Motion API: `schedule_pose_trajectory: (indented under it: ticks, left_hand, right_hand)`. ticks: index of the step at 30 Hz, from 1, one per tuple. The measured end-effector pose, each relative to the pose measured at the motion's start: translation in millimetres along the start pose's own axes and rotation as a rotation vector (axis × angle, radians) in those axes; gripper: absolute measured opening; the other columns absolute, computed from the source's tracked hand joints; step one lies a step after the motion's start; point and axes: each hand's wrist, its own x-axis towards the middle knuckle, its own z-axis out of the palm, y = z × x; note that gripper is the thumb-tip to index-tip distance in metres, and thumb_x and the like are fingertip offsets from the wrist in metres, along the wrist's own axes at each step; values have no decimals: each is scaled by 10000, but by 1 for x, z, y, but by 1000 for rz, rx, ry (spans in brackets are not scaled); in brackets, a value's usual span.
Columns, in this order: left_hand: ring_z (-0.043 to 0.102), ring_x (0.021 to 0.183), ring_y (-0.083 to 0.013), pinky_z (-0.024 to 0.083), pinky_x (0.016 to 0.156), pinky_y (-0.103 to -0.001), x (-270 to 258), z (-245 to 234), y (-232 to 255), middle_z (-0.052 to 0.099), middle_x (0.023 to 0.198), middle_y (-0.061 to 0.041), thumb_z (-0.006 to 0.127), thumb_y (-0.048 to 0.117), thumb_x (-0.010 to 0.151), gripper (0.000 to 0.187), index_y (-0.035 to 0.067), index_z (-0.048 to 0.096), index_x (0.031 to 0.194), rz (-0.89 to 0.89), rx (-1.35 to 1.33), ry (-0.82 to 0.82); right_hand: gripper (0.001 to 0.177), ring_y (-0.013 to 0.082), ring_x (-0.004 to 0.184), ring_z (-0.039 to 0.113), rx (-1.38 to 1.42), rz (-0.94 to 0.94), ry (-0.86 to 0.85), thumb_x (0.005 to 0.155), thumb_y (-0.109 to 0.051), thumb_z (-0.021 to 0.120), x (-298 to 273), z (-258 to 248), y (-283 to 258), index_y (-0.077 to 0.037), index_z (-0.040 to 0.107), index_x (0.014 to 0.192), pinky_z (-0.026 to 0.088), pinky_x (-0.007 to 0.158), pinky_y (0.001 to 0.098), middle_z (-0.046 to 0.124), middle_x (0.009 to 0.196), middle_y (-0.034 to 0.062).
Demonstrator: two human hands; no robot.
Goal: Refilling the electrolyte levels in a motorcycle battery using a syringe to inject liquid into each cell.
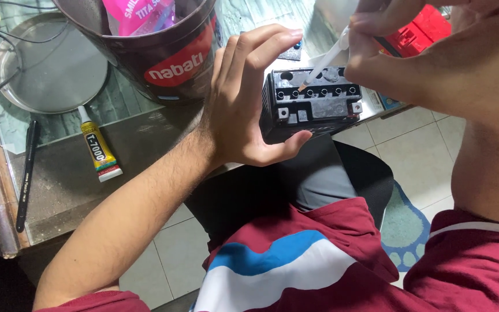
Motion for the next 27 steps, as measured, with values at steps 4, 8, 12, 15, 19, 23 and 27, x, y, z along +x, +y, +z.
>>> schedule_pose_trajectory:
  ticks: [4, 8, 12, 15, 19, 23, 27]
  left_hand:
    - [618, 1359, -395, 494, 1100, -516, 0, 0, -1, 537, 1469, -215, 622, 623, 968, 797, 71, 365, 1483, -2, 5, -3]
    - [636, 1319, -384, 523, 1063, -518, -2, 0, -1, 534, 1469, -218, 647, 606, 995, 777, 100, 360, 1510, 18, 19, -20]
    - [632, 1268, -393, 530, 1047, -531, -4, 2, -3, 508, 1482, -226, 679, 582, 1018, 746, 153, 360, 1539, 29, 36, -48]
    - [635, 1252, -391, 536, 1038, -537, -5, 3, -6, 499, 1495, -223, 689, 585, 1013, 741, 174, 366, 1539, 38, 51, -51]
    - [643, 1206, -378, 504, 987, -544, -4, 0, -2, 500, 1487, -206, 677, 596, 999, 701, 170, 407, 1485, 26, 65, -58]
    - [656, 1211, -385, 527, 1000, -555, -3, -2, -1, 495, 1486, -214, 636, 609, 1004, 668, 175, 446, 1475, 43, 78, -48]
    - [637, 1262, -377, 493, 1010, -580, -1, -5, 1, 493, 1474, -195, 609, 617, 1006, 629, 186, 485, 1446, 67, 173, -70]
  right_hand:
    - [266, 291, 955, 587, 72, 1, 36, 1113, 344, 810, 1, 2, -5, 198, 597, 1050, 457, 814, 354, 654, 1082, 279]
    - [274, 290, 932, 602, 119, 13, 66, 1137, 333, 835, 7, 5, -11, 197, 615, 1043, 453, 780, 341, 671, 1075, 284]
    - [306, 283, 820, 597, 60, -125, 26, 1056, 269, 904, 13, 6, -8, 158, 656, 915, 430, 705, 346, 706, 1003, 266]
    - [336, 244, 752, 528, -12, -153, 11, 1055, 218, 888, 16, 8, -6, 106, 640, 858, 374, 662, 332, 718, 990, 224]
    - [347, 236, 739, 521, 7, -138, -6, 1020, 205, 869, 17, 10, -8, 86, 619, 811, 358, 650, 323, 721, 981, 213]
    - [359, 238, 741, 519, 26, -100, -9, 1012, 191, 888, 17, 8, -11, 89, 611, 807, 350, 651, 321, 713, 995, 224]
    - [321, 226, 757, 519, 43, -67, -22, 991, 154, 876, 19, 7, -10, 73, 619, 815, 346, 659, 317, 697, 974, 185]
